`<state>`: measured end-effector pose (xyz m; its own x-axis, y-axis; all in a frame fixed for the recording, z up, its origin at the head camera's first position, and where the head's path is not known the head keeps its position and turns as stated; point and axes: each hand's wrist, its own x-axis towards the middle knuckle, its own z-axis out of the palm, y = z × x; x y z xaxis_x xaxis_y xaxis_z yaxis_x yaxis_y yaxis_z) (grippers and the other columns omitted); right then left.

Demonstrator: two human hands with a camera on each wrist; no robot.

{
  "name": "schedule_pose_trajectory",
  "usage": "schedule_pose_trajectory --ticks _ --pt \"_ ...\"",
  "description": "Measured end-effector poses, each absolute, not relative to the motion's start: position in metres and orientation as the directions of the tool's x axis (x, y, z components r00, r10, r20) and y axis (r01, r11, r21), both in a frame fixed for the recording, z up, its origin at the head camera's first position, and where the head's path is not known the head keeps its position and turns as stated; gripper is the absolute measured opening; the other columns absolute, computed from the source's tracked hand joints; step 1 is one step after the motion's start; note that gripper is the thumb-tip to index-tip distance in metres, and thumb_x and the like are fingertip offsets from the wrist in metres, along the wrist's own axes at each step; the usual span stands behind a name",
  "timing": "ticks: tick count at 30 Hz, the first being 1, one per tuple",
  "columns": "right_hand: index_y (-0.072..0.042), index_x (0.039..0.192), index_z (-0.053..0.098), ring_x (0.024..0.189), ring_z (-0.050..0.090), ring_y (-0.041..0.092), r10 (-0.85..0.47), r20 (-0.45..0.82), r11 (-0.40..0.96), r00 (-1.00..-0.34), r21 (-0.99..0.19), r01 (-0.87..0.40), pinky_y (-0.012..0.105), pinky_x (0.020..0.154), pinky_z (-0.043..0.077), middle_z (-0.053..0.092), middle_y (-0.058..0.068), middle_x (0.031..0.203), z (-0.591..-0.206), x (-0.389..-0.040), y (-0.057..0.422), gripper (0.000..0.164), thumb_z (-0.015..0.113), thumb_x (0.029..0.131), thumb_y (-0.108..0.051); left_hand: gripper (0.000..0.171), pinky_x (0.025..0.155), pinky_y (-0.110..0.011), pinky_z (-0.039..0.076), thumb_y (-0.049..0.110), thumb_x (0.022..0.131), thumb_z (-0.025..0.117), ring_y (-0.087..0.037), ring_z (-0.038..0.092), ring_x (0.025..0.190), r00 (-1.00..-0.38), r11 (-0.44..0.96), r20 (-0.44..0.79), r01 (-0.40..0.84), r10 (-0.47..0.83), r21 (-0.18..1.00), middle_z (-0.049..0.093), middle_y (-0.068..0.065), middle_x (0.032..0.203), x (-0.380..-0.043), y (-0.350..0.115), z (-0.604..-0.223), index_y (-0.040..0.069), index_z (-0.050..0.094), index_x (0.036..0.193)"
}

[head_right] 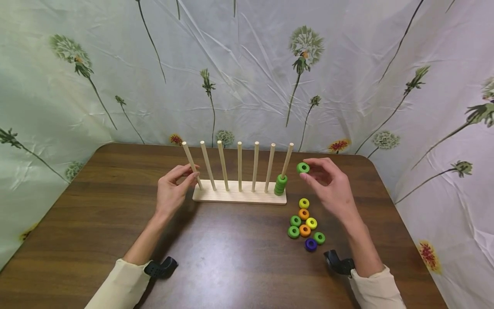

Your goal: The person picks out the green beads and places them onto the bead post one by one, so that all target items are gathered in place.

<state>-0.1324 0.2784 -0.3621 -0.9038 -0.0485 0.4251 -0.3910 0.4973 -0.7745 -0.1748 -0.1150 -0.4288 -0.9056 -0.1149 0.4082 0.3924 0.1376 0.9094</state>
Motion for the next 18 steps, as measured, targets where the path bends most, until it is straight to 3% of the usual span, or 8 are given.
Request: schedule_pose_trajectory --ticks 18 --pt "-0.005 0.132 0.068 0.1 0.067 -0.003 0.066 0.488 0.474 -0.87 -0.783 -0.403 0.006 0.084 0.056 0.066 -0.019 0.115 -0.349 -0.137 0.262 0.037 0.074 0.095 -0.002 0.026 0.073 -0.017 0.065 0.0 0.091 0.078 -0.001 0.068 0.088 -0.905 0.15 0.406 0.387 -0.128 0.91 0.071 -0.025 0.101 -0.173 -0.112 -0.428 -0.006 0.076 0.116"
